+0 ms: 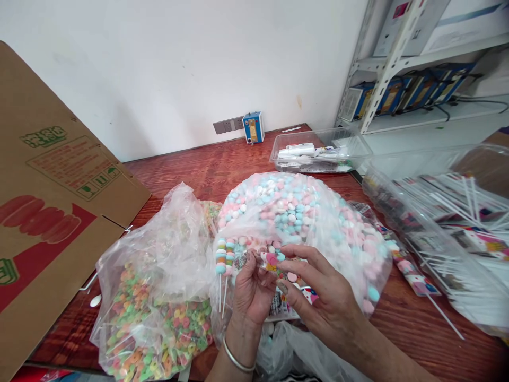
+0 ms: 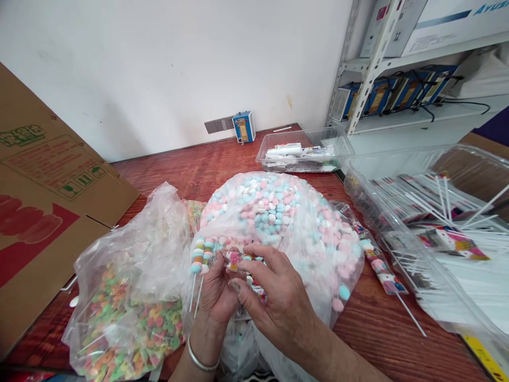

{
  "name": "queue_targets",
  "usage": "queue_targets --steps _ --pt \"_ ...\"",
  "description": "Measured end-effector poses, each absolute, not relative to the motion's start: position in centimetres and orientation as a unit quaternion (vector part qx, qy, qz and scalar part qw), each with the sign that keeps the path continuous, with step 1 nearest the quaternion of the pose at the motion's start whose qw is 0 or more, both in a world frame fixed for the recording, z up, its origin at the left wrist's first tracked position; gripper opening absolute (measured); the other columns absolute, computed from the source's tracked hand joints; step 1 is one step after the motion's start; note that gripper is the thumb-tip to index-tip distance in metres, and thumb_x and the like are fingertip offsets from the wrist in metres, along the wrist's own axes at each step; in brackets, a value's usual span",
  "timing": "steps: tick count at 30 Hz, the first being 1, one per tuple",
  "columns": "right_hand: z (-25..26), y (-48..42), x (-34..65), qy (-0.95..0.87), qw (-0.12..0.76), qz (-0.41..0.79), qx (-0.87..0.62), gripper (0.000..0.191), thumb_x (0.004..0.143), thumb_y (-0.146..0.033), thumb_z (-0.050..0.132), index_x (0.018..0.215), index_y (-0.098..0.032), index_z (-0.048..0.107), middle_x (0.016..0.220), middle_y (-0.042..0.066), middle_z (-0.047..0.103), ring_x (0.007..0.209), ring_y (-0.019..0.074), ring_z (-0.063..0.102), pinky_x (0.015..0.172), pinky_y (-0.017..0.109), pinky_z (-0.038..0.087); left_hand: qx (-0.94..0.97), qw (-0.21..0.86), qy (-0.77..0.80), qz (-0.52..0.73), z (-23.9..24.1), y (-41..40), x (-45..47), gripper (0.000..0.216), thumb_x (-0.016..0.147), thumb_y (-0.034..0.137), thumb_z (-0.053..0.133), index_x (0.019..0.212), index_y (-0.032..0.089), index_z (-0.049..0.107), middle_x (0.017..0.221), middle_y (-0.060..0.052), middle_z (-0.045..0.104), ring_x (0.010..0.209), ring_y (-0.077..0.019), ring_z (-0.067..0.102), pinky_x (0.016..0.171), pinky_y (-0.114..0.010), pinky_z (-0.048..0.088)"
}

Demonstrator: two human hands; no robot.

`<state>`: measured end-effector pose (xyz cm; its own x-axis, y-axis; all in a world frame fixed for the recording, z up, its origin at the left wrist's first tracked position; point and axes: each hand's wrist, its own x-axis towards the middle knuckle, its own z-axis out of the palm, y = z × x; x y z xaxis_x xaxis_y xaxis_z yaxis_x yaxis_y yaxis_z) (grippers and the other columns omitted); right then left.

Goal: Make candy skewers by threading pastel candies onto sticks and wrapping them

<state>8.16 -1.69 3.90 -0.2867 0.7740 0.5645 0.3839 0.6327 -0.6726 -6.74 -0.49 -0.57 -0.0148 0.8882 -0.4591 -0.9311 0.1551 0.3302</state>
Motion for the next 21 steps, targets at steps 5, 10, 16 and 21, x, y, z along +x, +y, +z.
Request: queue_targets --steps 5,10,16,21 --pt "3.3 -1.4 7.5 -0.721 0.483 0.284 -0.408 0.014 0.091 -0.02 0.059 0.1 -0.024 0.069 0.119 0.01 0.062 0.114 0.0246 0.061 0.097 0.041 0.053 0.003 0.664 0.314 0.678 -0.5 -0.9 -6.1 0.03 0.061 0.021 0.089 0.079 0.016 0.065 0.064 0.005 0.058 0.048 -0.0033 0.048 0.043 -0.013 0.039" --pt "2.3 -1.1 7.7 -0.635 0.498 0.426 -0.409 0.013 0.091 -0.03 0.062 0.101 -0.025 0.07 0.122 0.008 0.062 0.117 0.0236 0.06 0.095 0.037 0.054 0.024 0.638 0.332 0.695 -0.5 -0.7 -5.8 0.028 0.063 0.018 0.087 0.079 0.016 0.063 0.066 0.006 0.056 0.051 -0.0028 0.047 0.048 -0.014 0.041" --pt "1.0 -1.2 7.7 -0.523 0.517 0.533 -0.419 0.021 0.087 -0.04 0.068 0.1 -0.023 0.066 0.109 0.008 0.069 0.103 0.0224 0.067 0.084 0.034 0.059 0.04 0.655 0.305 0.691 -0.9 -0.4 -5.4 0.027 0.064 0.018 0.086 0.077 0.016 0.062 0.065 0.005 0.054 0.052 -0.0037 0.047 0.048 -0.015 0.04" --pt "0.6 -1.0 7.7 -0.483 0.547 0.547 -0.41 0.022 0.084 -0.04 0.071 0.097 -0.023 0.063 0.108 0.007 0.068 0.096 0.0212 0.067 0.078 0.032 0.059 0.018 0.65 0.309 0.694 -1.3 -0.2 -5.3 0.029 0.063 0.017 0.087 0.078 0.017 0.063 0.066 0.006 0.054 0.052 -0.0035 0.046 0.05 -0.015 0.041"
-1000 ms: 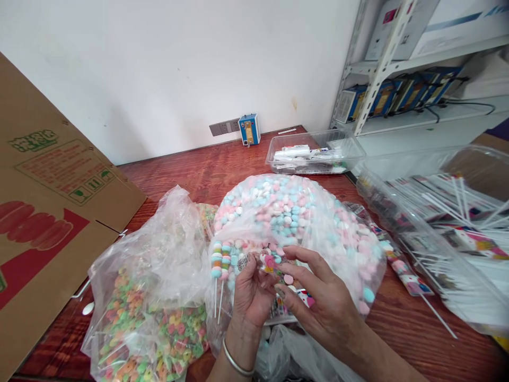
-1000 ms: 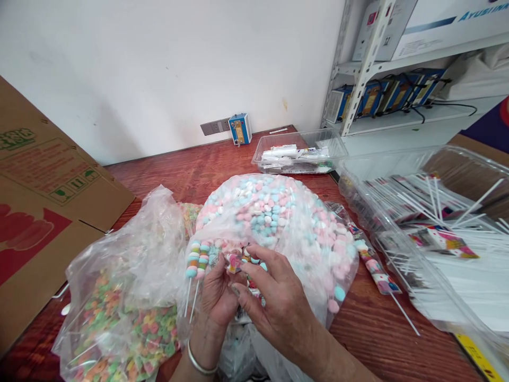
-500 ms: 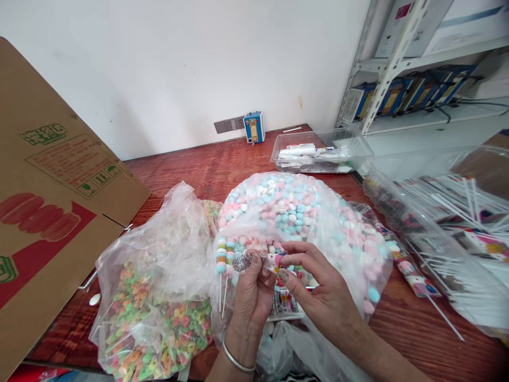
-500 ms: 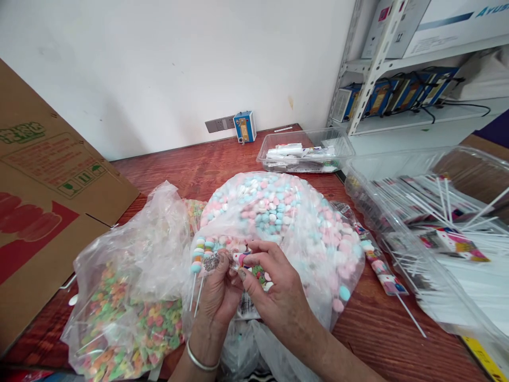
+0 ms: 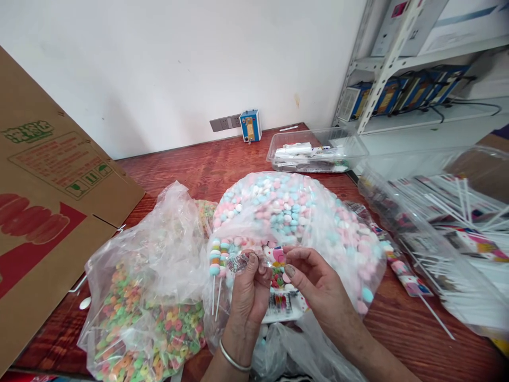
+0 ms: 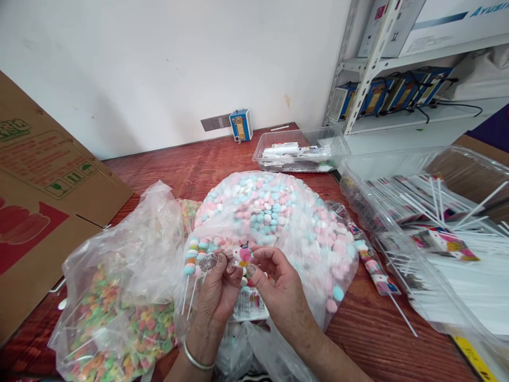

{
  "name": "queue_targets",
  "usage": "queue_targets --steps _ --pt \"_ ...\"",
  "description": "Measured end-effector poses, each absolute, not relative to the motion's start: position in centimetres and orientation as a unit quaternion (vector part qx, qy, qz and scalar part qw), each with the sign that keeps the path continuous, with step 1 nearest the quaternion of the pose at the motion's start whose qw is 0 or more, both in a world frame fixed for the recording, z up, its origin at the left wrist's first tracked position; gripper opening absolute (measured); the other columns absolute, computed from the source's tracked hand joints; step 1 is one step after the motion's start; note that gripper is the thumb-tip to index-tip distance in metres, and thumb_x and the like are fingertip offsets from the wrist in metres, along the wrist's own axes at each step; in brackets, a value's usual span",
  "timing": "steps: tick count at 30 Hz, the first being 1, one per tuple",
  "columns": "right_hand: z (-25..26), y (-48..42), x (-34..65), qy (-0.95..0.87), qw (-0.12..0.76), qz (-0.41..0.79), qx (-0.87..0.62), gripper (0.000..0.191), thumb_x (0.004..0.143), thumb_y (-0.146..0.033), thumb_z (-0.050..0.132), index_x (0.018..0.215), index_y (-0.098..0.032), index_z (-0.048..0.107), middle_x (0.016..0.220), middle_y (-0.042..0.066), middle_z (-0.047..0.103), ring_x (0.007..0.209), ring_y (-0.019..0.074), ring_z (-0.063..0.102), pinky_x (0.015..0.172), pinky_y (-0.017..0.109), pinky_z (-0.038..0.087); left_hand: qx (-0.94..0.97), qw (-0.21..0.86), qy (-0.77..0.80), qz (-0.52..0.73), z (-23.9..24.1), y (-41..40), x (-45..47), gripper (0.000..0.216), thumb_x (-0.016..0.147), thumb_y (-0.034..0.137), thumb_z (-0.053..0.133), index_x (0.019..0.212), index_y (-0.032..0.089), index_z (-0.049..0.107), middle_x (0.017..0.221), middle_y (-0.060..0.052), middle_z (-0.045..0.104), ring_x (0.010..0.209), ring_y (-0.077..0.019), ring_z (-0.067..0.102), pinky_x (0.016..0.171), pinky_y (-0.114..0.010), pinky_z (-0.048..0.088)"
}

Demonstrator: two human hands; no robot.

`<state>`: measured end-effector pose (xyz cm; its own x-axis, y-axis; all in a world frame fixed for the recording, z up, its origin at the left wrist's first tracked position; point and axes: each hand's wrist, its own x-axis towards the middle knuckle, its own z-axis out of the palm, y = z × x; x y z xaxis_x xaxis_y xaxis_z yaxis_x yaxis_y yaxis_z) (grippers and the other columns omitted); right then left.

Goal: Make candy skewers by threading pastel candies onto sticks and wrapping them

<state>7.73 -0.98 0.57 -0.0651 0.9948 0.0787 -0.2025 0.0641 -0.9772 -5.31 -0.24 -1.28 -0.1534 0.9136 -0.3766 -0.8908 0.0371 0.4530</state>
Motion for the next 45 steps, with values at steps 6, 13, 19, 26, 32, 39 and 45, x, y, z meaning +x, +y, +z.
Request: queue_targets --steps 6,13,19,26,32,39,45 --pt "0.8 -1.0 7.7 -0.491 0.52 0.561 -0.417 0.022 0.087 -0.04 0.068 0.101 -0.024 0.063 0.098 0.004 0.069 0.09 0.0193 0.067 0.085 0.035 0.058 0.05 0.648 0.327 0.685 -1.4 -0.1 -5.1 0.025 0.065 0.02 0.085 0.075 0.017 0.063 0.065 0.005 0.053 0.055 -0.0054 0.047 0.05 -0.015 0.041" --pt "0.5 -0.4 7.9 -0.581 0.493 0.497 -0.415 0.022 0.093 -0.037 0.057 0.099 -0.023 0.073 0.116 0.008 0.066 0.112 0.0232 0.061 0.098 0.037 0.05 0.127 0.617 0.373 0.681 -1.5 0.0 -4.2 0.023 0.065 0.021 0.085 0.077 0.017 0.065 0.065 0.003 0.058 0.055 -0.0068 0.051 0.055 -0.017 0.046" --pt "-0.1 -0.2 8.7 -0.594 0.449 0.459 -0.486 0.03 0.097 -0.033 0.049 0.108 -0.022 0.074 0.125 0.008 0.065 0.115 0.0241 0.06 0.098 0.036 0.048 0.155 0.584 0.424 0.674 -2.0 0.1 -4.3 0.026 0.065 0.023 0.085 0.081 0.015 0.067 0.07 0.003 0.059 0.055 -0.0058 0.05 0.05 -0.017 0.042" --pt "-0.7 -0.8 9.0 -0.613 0.445 0.422 -0.498 0.028 0.097 -0.032 0.049 0.106 -0.023 0.073 0.117 0.007 0.069 0.108 0.0234 0.064 0.089 0.032 0.05 0.144 0.625 0.424 0.64 -2.1 0.0 -4.7 0.031 0.065 0.025 0.086 0.088 0.013 0.069 0.069 0.004 0.057 0.05 -0.0023 0.043 0.046 -0.014 0.035" --pt "-0.6 -1.0 9.1 -0.638 0.425 0.388 -0.512 0.029 0.099 -0.031 0.046 0.09 -0.019 0.071 0.09 0.006 0.068 0.086 0.0206 0.065 0.074 0.029 0.052 0.117 0.659 0.416 0.616 -2.7 0.0 -4.5 0.03 0.064 0.021 0.086 0.086 0.013 0.067 0.073 0.002 0.06 0.051 -0.0023 0.044 0.045 -0.015 0.036" --pt "1.0 -1.2 8.9 -0.687 0.502 0.301 -0.43 0.014 0.091 -0.023 0.062 0.104 -0.023 0.067 0.114 0.007 0.062 0.108 0.0188 0.061 0.089 0.027 0.051 -0.064 0.746 0.315 0.583 -2.6 0.2 -5.0 0.018 0.074 0.017 0.079 0.081 0.013 0.063 0.053 0.008 0.042 0.042 -0.0011 0.037 0.041 -0.011 0.033" --pt "2.6 -1.8 8.8 -0.702 0.514 0.294 -0.396 0.024 0.091 -0.02 0.062 0.114 -0.025 0.064 0.121 0.007 0.059 0.115 0.0187 0.057 0.099 0.03 0.047 -0.099 0.752 0.291 0.583 -2.2 0.0 -5.3 0.014 0.078 0.018 0.076 0.079 0.015 0.062 0.055 0.007 0.048 0.041 0.0 0.036 0.041 -0.01 0.034"
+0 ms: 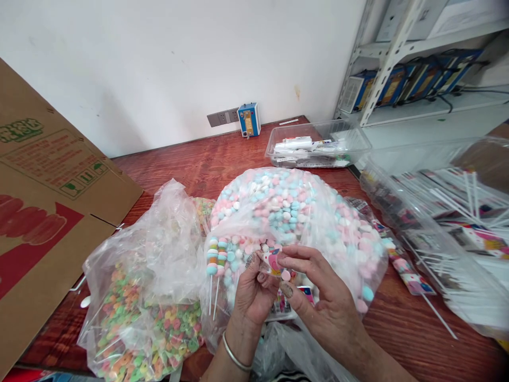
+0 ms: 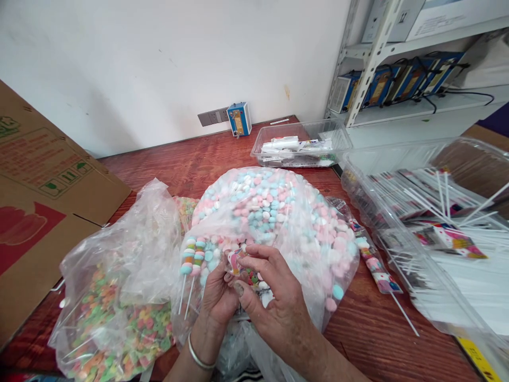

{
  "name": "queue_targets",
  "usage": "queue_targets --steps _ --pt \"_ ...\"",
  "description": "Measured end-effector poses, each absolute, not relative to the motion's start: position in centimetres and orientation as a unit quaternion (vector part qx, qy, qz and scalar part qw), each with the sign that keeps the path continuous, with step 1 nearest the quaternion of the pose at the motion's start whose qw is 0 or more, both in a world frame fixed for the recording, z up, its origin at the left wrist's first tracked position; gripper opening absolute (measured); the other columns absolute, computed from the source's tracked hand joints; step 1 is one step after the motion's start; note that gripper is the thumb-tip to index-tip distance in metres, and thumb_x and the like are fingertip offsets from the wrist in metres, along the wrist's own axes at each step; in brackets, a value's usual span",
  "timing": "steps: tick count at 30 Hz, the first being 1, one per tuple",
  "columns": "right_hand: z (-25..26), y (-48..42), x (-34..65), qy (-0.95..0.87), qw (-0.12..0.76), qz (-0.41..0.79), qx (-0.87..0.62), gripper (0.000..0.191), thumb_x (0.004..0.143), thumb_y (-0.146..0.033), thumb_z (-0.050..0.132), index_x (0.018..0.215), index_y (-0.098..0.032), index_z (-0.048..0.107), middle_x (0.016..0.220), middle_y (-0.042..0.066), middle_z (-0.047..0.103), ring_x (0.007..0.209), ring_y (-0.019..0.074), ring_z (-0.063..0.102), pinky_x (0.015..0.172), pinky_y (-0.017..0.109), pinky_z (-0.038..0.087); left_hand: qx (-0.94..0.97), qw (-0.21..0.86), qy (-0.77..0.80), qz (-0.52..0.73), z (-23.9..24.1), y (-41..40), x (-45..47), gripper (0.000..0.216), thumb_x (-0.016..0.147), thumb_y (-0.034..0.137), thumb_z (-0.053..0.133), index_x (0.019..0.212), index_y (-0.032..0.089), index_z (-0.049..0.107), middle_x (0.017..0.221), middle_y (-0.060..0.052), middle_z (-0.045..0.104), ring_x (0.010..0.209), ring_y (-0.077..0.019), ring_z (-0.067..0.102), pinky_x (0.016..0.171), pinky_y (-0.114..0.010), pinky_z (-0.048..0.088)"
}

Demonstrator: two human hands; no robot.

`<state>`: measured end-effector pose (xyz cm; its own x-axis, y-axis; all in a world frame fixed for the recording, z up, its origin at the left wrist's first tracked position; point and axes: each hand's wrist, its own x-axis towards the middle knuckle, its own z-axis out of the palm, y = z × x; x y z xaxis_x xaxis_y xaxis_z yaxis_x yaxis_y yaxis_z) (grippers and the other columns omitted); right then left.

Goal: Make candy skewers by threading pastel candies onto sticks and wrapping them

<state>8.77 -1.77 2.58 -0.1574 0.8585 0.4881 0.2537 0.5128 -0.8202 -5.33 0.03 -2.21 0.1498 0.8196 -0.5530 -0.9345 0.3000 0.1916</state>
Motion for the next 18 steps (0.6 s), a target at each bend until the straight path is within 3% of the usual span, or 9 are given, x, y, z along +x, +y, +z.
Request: queue_targets --steps 8,12,15,18 --pt "2.7 -0.8 9.5 -0.668 0.51 0.341 -0.421 0.025 0.097 -0.026 0.053 0.12 -0.027 0.061 0.124 0.007 0.058 0.117 0.0212 0.055 0.099 0.035 0.045 0.001 0.703 0.208 0.681 0.3 -1.0 -9.4 0.016 0.081 0.011 0.071 0.076 0.016 0.056 0.056 0.008 0.045 0.043 -0.0004 0.042 0.042 -0.01 0.036" --pt "2.0 0.7 7.3 -0.732 0.344 0.417 -0.414 0.018 0.095 -0.024 0.052 0.105 -0.024 0.067 0.101 0.003 0.068 0.093 0.0182 0.063 0.081 0.029 0.047 0.071 0.605 0.162 0.776 3.1 -3.1 -14.6 0.02 0.08 0.003 0.068 0.08 0.016 0.053 0.07 0.006 0.053 0.049 0.0003 0.047 0.045 -0.009 0.038" --pt "1.1 0.7 3.4 -0.788 0.209 0.455 -0.358 0.017 0.089 -0.018 0.054 0.09 -0.022 0.071 0.086 0.001 0.072 0.081 0.0172 0.064 0.072 0.027 0.044 0.087 0.543 0.155 0.821 4.0 -4.9 -17.3 0.025 0.078 0.004 0.069 0.078 0.017 0.048 0.068 0.006 0.051 0.05 -0.0013 0.048 0.044 -0.012 0.038" --pt "0.1 -0.1 -1.1 -0.786 0.162 0.461 -0.378 0.016 0.084 -0.019 0.056 0.075 -0.02 0.07 0.07 0.001 0.07 0.068 0.0169 0.063 0.061 0.025 0.038 0.075 0.515 0.169 0.837 3.7 -6.2 -18.4 0.027 0.079 0.004 0.068 0.077 0.018 0.046 0.066 0.006 0.049 0.049 -0.0015 0.047 0.044 -0.012 0.038"
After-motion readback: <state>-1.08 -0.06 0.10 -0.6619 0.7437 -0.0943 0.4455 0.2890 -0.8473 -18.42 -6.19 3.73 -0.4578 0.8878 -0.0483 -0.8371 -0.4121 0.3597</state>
